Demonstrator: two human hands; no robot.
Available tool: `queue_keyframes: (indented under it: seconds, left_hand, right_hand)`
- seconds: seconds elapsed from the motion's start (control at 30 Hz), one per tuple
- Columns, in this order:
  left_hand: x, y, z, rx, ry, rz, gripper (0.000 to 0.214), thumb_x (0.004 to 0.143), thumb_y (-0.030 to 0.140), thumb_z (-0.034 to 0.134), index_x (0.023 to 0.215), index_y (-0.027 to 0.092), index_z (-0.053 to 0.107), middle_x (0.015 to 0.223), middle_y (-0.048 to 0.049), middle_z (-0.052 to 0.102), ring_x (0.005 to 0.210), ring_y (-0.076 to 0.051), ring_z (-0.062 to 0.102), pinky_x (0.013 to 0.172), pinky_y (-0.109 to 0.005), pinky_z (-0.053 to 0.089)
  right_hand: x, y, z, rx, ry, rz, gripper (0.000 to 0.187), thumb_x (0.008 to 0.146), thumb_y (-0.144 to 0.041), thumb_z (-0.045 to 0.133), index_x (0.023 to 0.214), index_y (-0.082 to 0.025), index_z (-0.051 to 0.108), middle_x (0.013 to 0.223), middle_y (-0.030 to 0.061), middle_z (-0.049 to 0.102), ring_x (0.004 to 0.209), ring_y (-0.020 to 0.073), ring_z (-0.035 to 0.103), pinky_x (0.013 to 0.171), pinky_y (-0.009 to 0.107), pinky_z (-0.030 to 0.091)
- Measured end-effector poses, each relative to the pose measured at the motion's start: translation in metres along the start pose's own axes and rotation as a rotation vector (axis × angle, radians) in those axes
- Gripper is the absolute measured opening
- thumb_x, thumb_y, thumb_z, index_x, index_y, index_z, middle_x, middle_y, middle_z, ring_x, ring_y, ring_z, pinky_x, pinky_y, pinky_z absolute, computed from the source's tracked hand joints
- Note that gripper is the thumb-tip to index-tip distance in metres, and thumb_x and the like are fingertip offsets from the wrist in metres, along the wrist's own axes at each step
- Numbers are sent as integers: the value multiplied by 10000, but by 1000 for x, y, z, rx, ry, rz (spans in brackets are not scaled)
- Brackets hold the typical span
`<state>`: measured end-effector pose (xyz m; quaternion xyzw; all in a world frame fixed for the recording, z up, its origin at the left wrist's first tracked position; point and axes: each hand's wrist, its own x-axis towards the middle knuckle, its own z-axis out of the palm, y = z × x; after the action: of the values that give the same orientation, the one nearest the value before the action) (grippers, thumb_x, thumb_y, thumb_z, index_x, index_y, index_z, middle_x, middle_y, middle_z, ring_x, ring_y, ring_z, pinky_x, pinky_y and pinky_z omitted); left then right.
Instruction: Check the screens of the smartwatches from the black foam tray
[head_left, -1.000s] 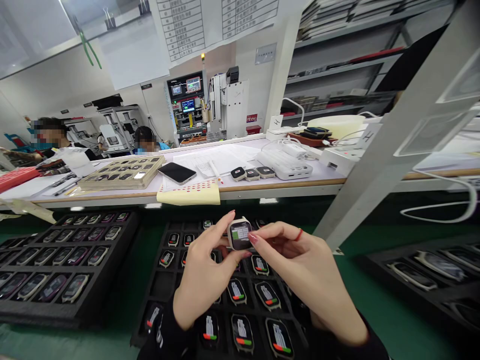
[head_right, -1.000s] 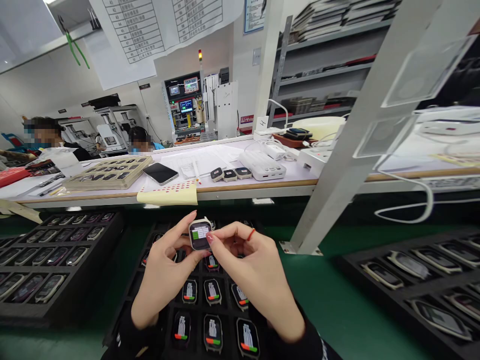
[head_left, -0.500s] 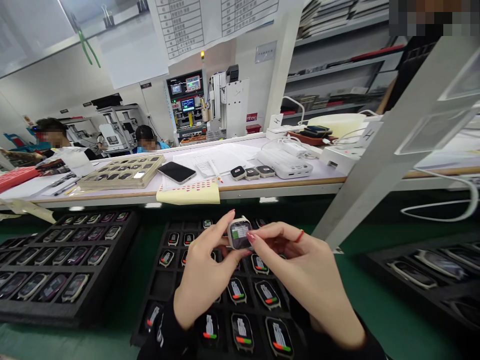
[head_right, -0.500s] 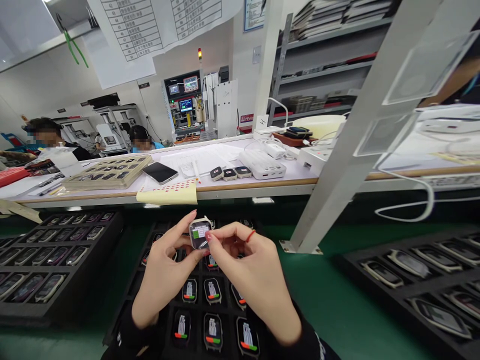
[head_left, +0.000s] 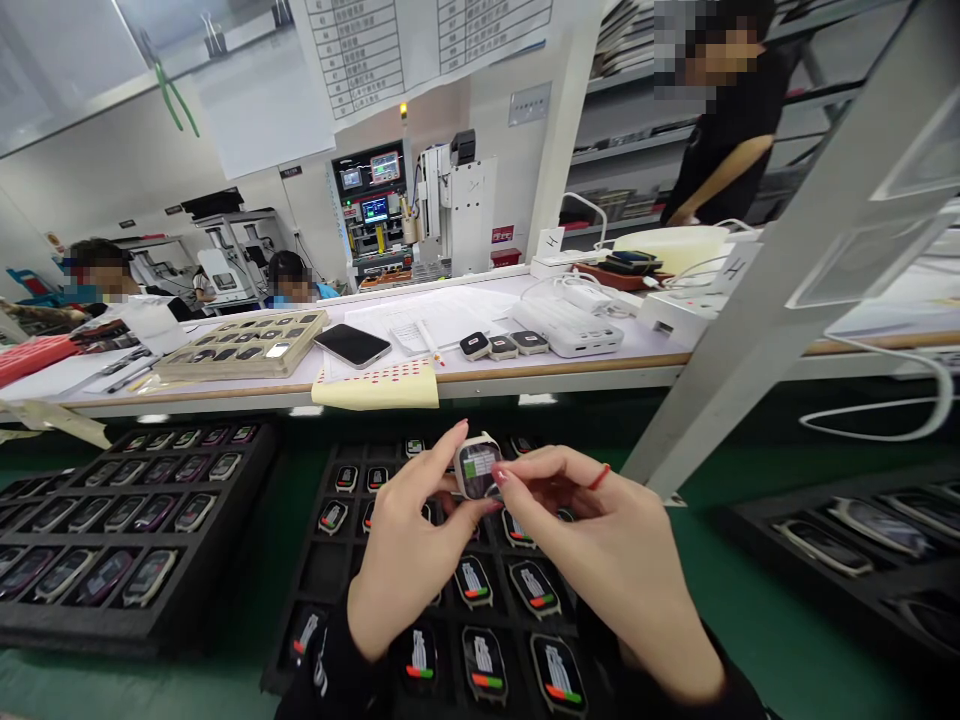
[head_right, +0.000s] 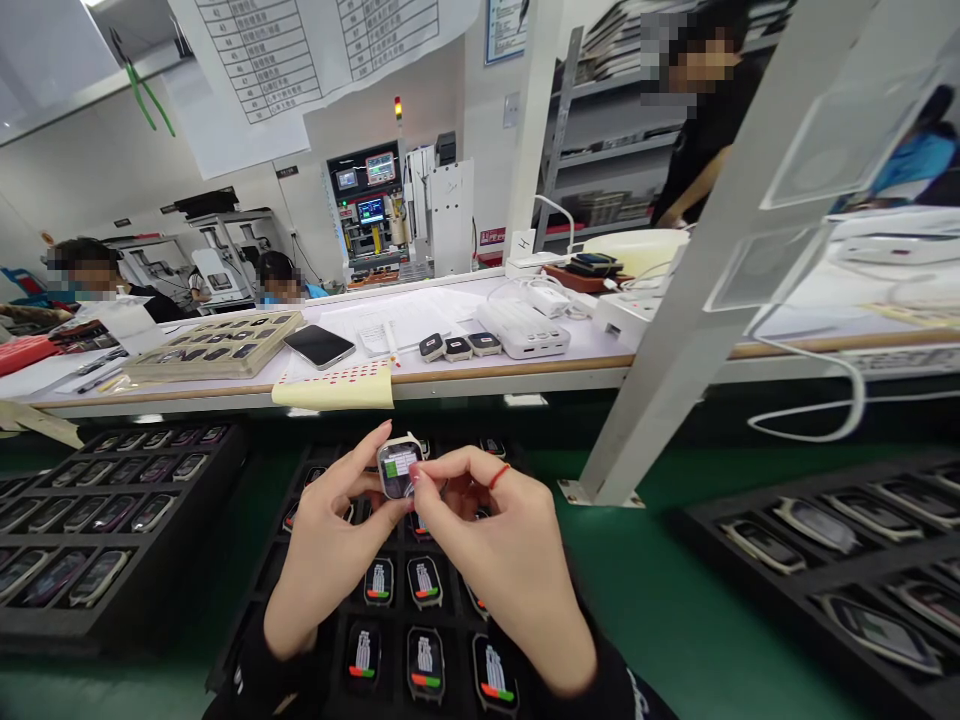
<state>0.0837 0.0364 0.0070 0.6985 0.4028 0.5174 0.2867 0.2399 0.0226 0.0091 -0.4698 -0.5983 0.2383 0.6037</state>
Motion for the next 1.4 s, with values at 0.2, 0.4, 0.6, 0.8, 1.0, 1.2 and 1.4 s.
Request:
queue_keyframes:
  seconds: [0.2,0.4,0.6,0.8,1.0,1.2,1.4]
  left_hand:
    - [0,-1,1,23,9,15,589,824,80,692,1379,262,620,977,-24,759,843,-152,707,760,-237,581]
    - [0,0,-1,-21,0,-42,632,777,75,763,1362,277,636,935,-1,752,750,-136,688,789,-258,578]
    - [0,2,-4,40,-34,58,650,751,195,857,1351,328,642,1016,-9,750,804,-172,654,768,-293,592]
    - [1,3,-11,75,-27,164,680,754,180,859,1367,349,619,981,17,736,829,-157,634,839,-284,573]
    - [1,4,-13,61,-24,163,640,782,149,828,1358,345,628,972,27,726,807,-137,626,828,-254,565]
    - [1,1,-12,106,-38,206,657,812,138,796,1402,336,584,1037,10,730,832,-148,622,835,-269,561]
    - [2,-2,-9,132,-41,252,725,808,95,790,1431,368,539,1067,40,723,858,-125,615,864,-236,547]
  right_hand:
    - [-2,-3,8,-86,58,-110,108,866,-259,622,767,-230,655,679,-19,615,536,142,512,500,250,430]
    - [5,5,5,-37,149,-102,89,892,-272,654,950,-231,601,726,-21,587,580,147,575,469,206,456]
    - [14,3,-6,222,-201,52,288,1017,-459,572,1089,-203,681,826,43,685,627,171,620,504,216,518]
    - [10,-2,-15,405,-494,217,455,965,-516,703,1310,-224,652,1064,76,735,912,251,703,805,327,610]
    - [7,0,-17,437,-481,187,491,933,-485,758,1344,-243,642,1202,92,709,1113,289,668,1013,402,541]
    - [10,3,-11,435,-441,150,363,982,-396,696,1303,-230,661,1128,72,735,1019,255,702,910,329,576]
    - [11,9,-7,447,-400,111,253,1013,-350,662,1235,-235,696,1011,33,757,896,207,719,798,247,579]
